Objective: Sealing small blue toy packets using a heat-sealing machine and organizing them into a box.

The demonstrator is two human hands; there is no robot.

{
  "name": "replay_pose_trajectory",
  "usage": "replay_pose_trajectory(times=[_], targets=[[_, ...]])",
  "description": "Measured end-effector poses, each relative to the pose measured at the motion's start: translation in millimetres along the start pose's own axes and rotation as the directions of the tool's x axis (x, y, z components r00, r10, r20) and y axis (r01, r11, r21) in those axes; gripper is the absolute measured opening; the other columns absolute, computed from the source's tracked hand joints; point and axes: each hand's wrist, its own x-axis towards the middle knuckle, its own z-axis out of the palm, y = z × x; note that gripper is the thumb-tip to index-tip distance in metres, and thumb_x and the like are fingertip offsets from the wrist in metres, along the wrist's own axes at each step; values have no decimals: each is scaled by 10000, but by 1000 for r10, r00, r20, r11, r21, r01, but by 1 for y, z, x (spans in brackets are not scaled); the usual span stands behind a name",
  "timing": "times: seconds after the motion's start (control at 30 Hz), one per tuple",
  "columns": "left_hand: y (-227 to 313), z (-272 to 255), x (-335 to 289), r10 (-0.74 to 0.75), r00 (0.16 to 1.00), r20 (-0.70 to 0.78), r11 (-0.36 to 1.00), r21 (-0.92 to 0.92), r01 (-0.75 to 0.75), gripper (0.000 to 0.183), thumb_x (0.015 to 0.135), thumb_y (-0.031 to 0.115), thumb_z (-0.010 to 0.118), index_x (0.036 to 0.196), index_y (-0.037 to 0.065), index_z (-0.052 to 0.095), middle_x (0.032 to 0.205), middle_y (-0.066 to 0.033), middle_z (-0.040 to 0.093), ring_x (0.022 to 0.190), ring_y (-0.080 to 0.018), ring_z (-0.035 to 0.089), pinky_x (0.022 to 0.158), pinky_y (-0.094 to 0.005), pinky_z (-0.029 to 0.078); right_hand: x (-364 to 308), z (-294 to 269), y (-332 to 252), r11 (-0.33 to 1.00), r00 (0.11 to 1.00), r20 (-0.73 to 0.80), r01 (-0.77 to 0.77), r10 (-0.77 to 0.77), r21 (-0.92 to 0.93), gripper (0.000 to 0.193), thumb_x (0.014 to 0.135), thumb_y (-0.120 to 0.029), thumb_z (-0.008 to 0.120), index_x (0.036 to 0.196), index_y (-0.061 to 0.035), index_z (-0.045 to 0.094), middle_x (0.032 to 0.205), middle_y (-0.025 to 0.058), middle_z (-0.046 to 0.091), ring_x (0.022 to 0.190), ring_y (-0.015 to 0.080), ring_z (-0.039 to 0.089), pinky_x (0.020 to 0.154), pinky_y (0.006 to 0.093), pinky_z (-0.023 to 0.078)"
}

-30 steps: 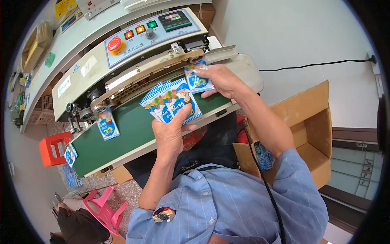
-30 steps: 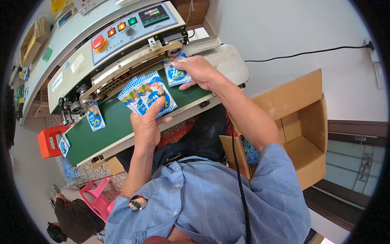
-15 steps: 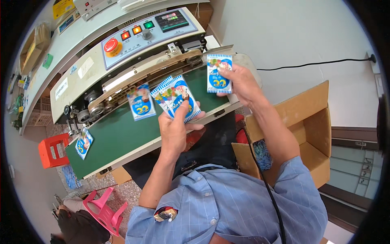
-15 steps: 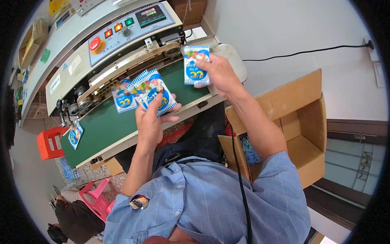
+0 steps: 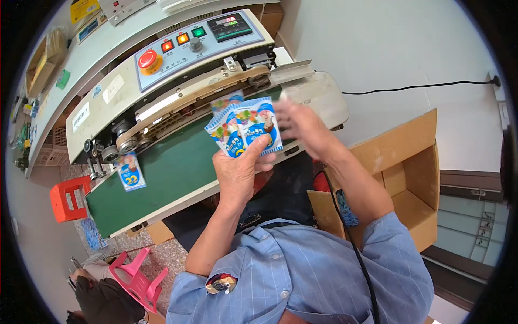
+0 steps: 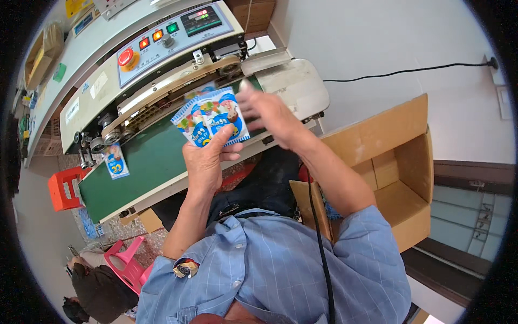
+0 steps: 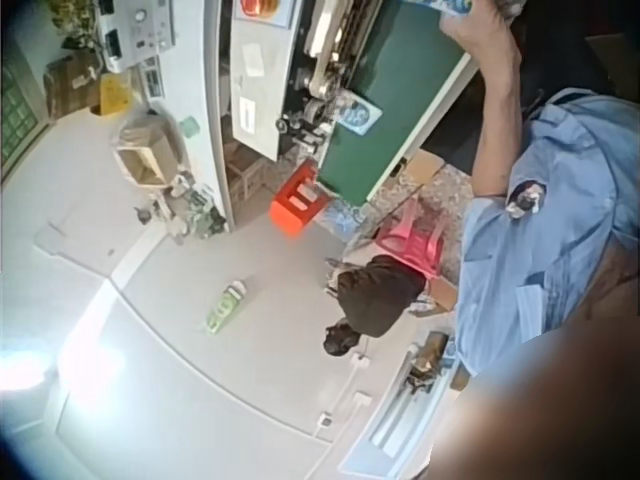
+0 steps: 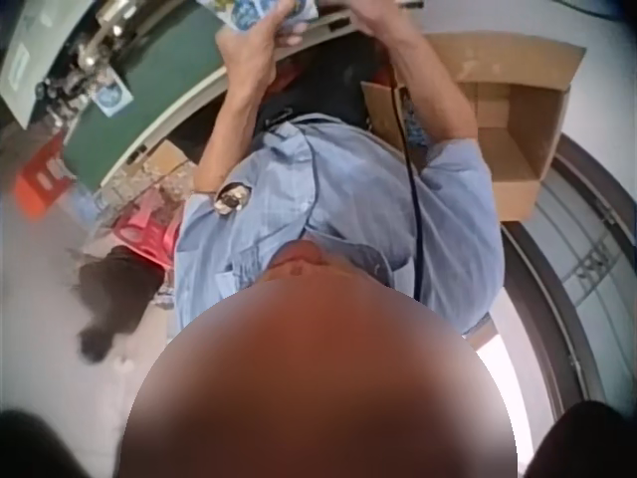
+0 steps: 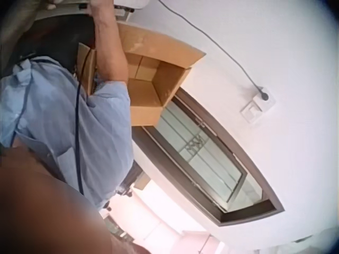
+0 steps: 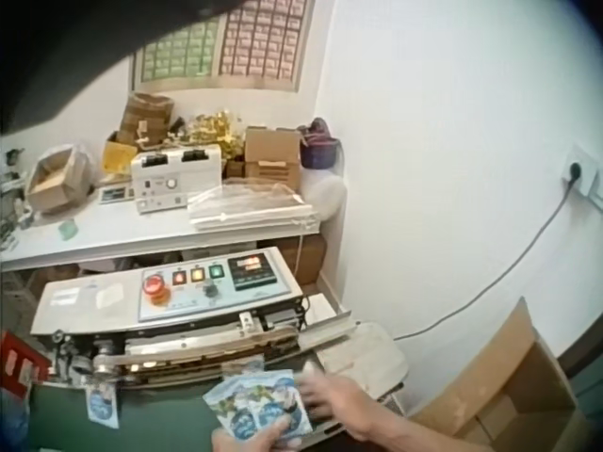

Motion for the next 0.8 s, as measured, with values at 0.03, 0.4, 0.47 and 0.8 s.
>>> replay_pose_trajectory(times=[0.03, 0.4, 0.47, 0.8], targets=[[0, 3, 0, -15, 999, 29, 1000, 26, 14, 255, 885, 111, 732, 1085, -27, 655, 908, -114, 723, 679, -174, 717, 523, -253, 579, -5, 2, 5, 999, 995, 95, 21, -18, -34, 490, 1012, -384, 519, 1266, 31, 570, 1104, 120, 675, 976, 177, 658, 860, 321, 533], [0, -13, -3, -87, 989, 117, 996, -6, 89, 306, 980, 206, 616, 1114, -69, 609, 999, -203, 704, 765, -222, 721, 617, -301, 617, 37, -43, -12, 988, 980, -183, -102, 79, -119, 320, 954, -263, 637, 1182, -39, 630, 1035, 54, 695, 876, 154, 693, 634, 349, 613], [-1, -15, -5, -102, 986, 134, 994, -10, 105, 308, 981, 206, 614, 1118, -70, 606, 998, -203, 705, 762, -221, 721, 624, -300, 618, 48, -33, -9, 984, 983, -149, -128, 109, -126, 317, 950, -261, 645, 1174, -37, 642, 1020, 56, 700, 876, 152, 694, 634, 352, 617], [0, -12, 0, -162, 962, 219, 985, -20, 171, 304, 985, 197, 610, 1149, -59, 601, 1010, -197, 703, 759, -217, 725, 644, -294, 621, 21, 4, 2, 998, 996, -82, 24, -28, -58, 428, 980, -372, 592, 1176, 8, 609, 921, 58, 659, 878, 164, 662, 786, 318, 562]])
